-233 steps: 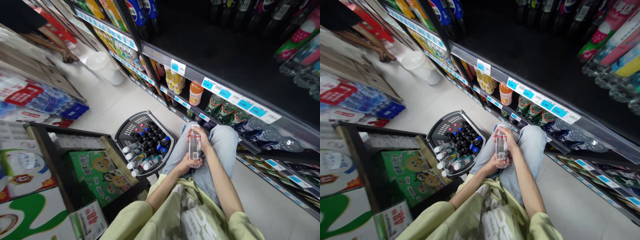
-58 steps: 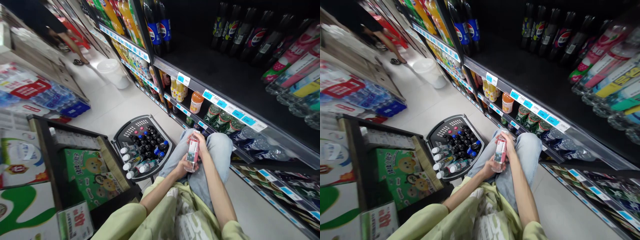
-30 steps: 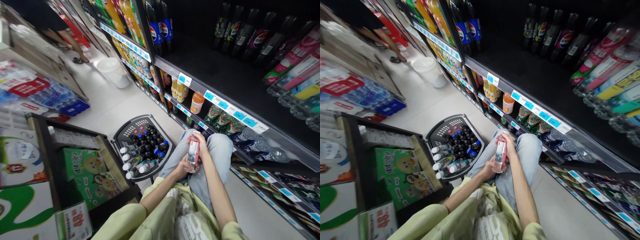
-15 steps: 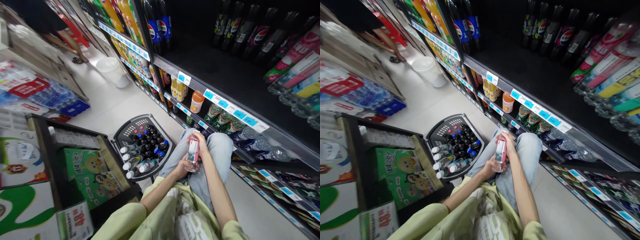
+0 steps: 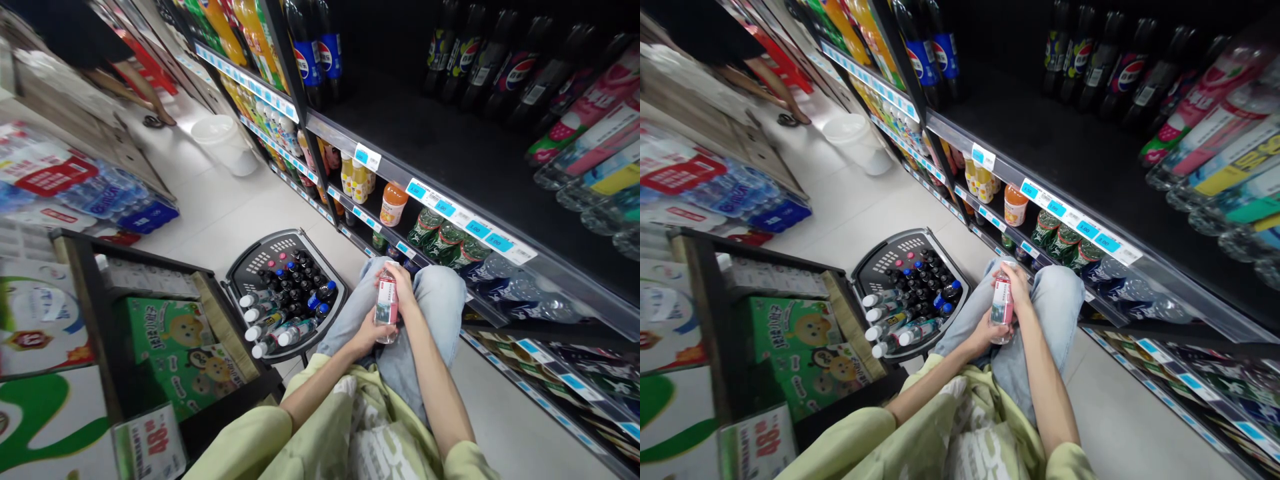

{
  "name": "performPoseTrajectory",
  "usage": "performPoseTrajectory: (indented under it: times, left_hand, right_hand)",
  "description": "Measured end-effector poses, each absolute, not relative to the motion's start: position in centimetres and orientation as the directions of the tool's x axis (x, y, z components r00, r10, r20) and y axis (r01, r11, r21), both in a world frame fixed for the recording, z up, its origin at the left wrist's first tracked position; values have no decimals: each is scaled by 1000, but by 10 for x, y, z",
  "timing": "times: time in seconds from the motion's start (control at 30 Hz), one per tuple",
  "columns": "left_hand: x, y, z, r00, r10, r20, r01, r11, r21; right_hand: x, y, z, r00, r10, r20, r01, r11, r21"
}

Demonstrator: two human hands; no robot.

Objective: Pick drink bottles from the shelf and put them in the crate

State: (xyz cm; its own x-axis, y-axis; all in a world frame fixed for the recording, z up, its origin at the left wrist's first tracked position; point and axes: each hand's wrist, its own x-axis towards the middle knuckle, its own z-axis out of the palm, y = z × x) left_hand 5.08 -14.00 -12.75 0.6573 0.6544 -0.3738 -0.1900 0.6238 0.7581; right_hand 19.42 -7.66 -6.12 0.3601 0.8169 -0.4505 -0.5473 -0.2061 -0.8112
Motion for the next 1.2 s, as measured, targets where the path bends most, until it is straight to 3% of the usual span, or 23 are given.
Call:
performPoseTrajectory:
  times: [0.27,0.67,0.9,1.2]
  left_hand:
    - [55,-142,-135,562,779,-278,-149,426,892]
    - [49,-141,-130,656,642,-396,-181,644,744]
    - [44,-141,-124,735,597,-321,-225,662,715]
    - [45,-139,-121,738,547,-396,-197,735,648]
  right_hand:
    - [195,-79,-63,415,818,-398,-488,-169,-856]
    - [197,-80,-61,268,848,-457,-605,-221,-765]
    - [200,-83,-58,114,902,-416,-665,-242,-706]
    - [194,-80,-55,225,882,-414,-629,-193,-753]
